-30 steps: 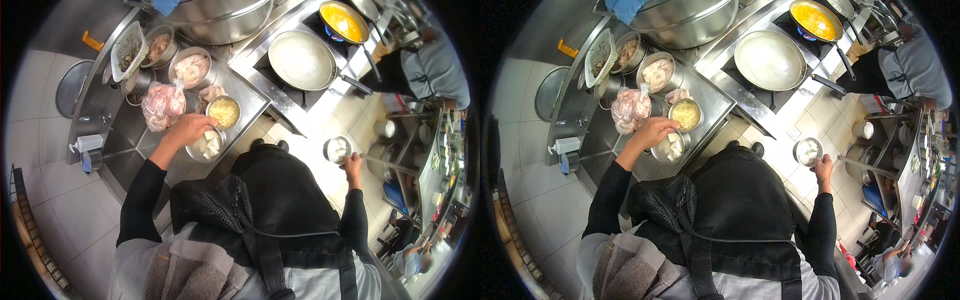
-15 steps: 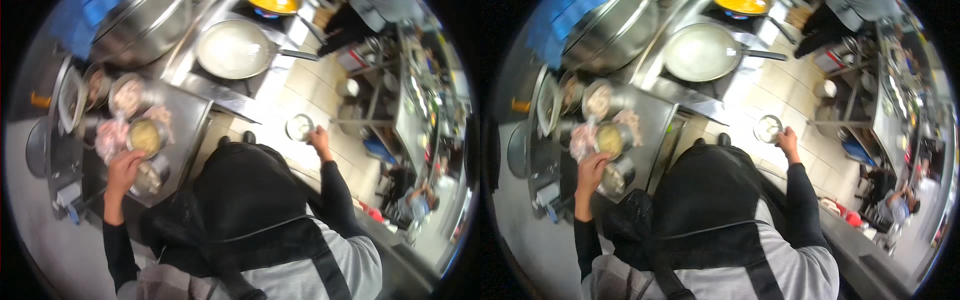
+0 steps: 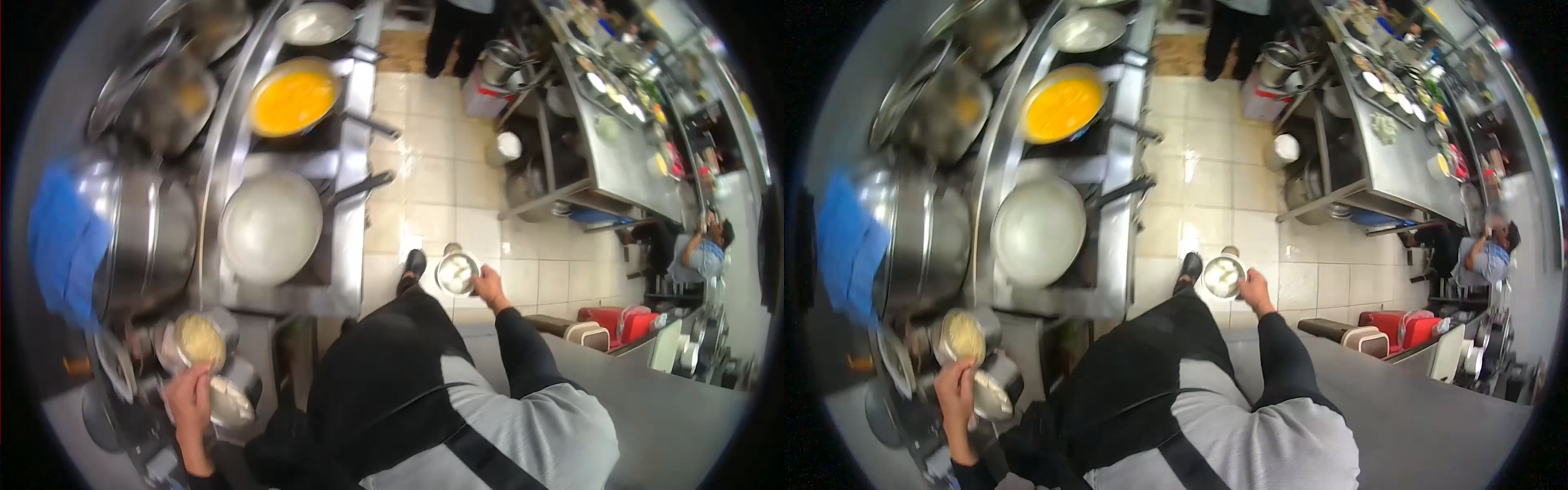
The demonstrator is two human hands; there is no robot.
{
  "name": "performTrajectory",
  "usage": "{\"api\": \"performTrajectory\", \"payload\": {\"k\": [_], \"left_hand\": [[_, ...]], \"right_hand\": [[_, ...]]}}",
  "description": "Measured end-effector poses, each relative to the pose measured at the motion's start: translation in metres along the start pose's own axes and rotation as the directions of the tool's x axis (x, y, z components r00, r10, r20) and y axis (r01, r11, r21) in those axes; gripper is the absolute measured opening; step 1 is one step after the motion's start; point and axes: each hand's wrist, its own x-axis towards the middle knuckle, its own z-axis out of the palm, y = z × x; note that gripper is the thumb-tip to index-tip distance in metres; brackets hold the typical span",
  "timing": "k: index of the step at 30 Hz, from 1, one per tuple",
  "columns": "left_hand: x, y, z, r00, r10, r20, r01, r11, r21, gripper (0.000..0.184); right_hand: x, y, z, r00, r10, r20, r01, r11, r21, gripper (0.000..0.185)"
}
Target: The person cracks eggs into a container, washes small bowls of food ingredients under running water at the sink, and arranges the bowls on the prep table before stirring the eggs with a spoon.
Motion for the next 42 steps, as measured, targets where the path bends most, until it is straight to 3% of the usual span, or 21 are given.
{"api": "performTrajectory", "payload": {"k": [2, 4, 5, 10, 14, 17, 19, 23, 24, 26, 28, 29, 30, 33, 37, 40, 42], "left_hand": [[0.041, 0.024, 0.012, 0.999, 0.029, -0.025, -0.030, 0.999, -0.034, 0.016], [0.084, 0.059, 0.016, 0.999, -0.047, -0.007, 0.046, 0.990, -0.133, 0.016], [0.107, 0.072, 0.020, 1.000, -0.016, 0.009, 0.017, 0.990, -0.137, 0.015], [0.227, 0.159, 0.040, 0.982, 0.190, 0.018, -0.188, 0.977, -0.101, 0.013], [0.311, 0.211, 0.070, 0.940, 0.336, 0.049, -0.326, 0.933, -0.150, 0.015], [0.375, 0.256, 0.100, 0.882, 0.459, 0.107, -0.427, 0.874, -0.233, 0.018], [0.412, 0.285, 0.122, 0.856, 0.504, 0.110, -0.460, 0.842, -0.282, 0.017], [0.487, 0.345, 0.161, 0.805, 0.561, 0.193, -0.481, 0.807, -0.342, 0.015], [0.506, 0.361, 0.168, 0.779, 0.579, 0.241, -0.492, 0.802, -0.338, 0.015], [0.547, 0.385, 0.191, 0.748, 0.638, 0.182, -0.552, 0.751, -0.363, 0.014], [0.595, 0.405, 0.206, 0.639, 0.739, 0.212, -0.690, 0.673, -0.266, 0.015], [0.614, 0.419, 0.212, 0.640, 0.736, 0.222, -0.672, 0.676, -0.304, 0.016], [0.633, 0.438, 0.217, 0.638, 0.736, 0.226, -0.655, 0.674, -0.342, 0.016], [0.688, 0.479, 0.229, 0.626, 0.740, 0.246, -0.631, 0.666, -0.397, 0.016], [0.756, 0.528, 0.242, 0.593, 0.754, 0.281, -0.654, 0.655, -0.378, 0.018], [0.793, 0.562, 0.253, 0.594, 0.752, 0.284, -0.648, 0.657, -0.385, 0.018], [0.811, 0.585, 0.257, 0.602, 0.749, 0.278, -0.651, 0.662, -0.372, 0.018]], "right_hand": [[0.031, 0.043, -0.018, 0.997, -0.063, -0.034, 0.062, 0.998, -0.032, 0.020], [0.027, 0.027, -0.057, 0.998, 0.038, -0.059, -0.035, 0.998, 0.052, 0.020], [0.028, 0.015, -0.073, 0.992, 0.119, -0.043, -0.113, 0.986, 0.126, 0.020], [0.061, 0.018, -0.144, 0.980, 0.155, -0.126, -0.118, 0.959, 0.258, 0.017], [0.075, -0.026, -0.195, 0.946, 0.157, -0.284, -0.084, 0.964, 0.253, 0.016], [0.083, -0.080, -0.241, 0.889, 0.043, -0.456, -0.022, 0.999, 0.050, 0.021], [0.106, -0.082, -0.264, 0.854, -0.004, -0.521, 0.025, 0.999, 0.035, 0.023], [0.122, -0.151, -0.344, 0.845, 0.113, -0.522, 0.001, 0.977, 0.213, 0.024], [0.129, -0.163, -0.365, 0.838, 0.081, -0.539, 0.045, 0.975, 0.216, 0.022], [0.137, -0.200, -0.409, 0.823, 0.021, -0.567, 0.115, 0.972, 0.203, 0.018], [0.142, -0.238, -0.458, 0.802, -0.009, -0.598, 0.124, 0.981, 0.151, 0.014], [0.152, -0.247, -0.483, 0.782, -0.018, -0.623, 0.110, 0.988, 0.110, 0.012], [0.166, -0.244, -0.507, 0.764, -0.097, -0.639, 0.203, 0.975, 0.095, 0.009], [0.190, -0.280, -0.580, 0.770, -0.028, -0.638, 0.204, 0.958, 0.204, 0.012], [0.234, -0.316, -0.680, 0.726, -0.025, -0.687, 0.137, 0.984, 0.109, 0.013], [0.278, -0.342, -0.740, 0.703, -0.024, -0.711, 0.239, 0.950, 0.204, 0.012], [0.308, -0.364, -0.773, 0.739, -0.019, -0.674, 0.225, 0.949, 0.220, 0.011]]}}
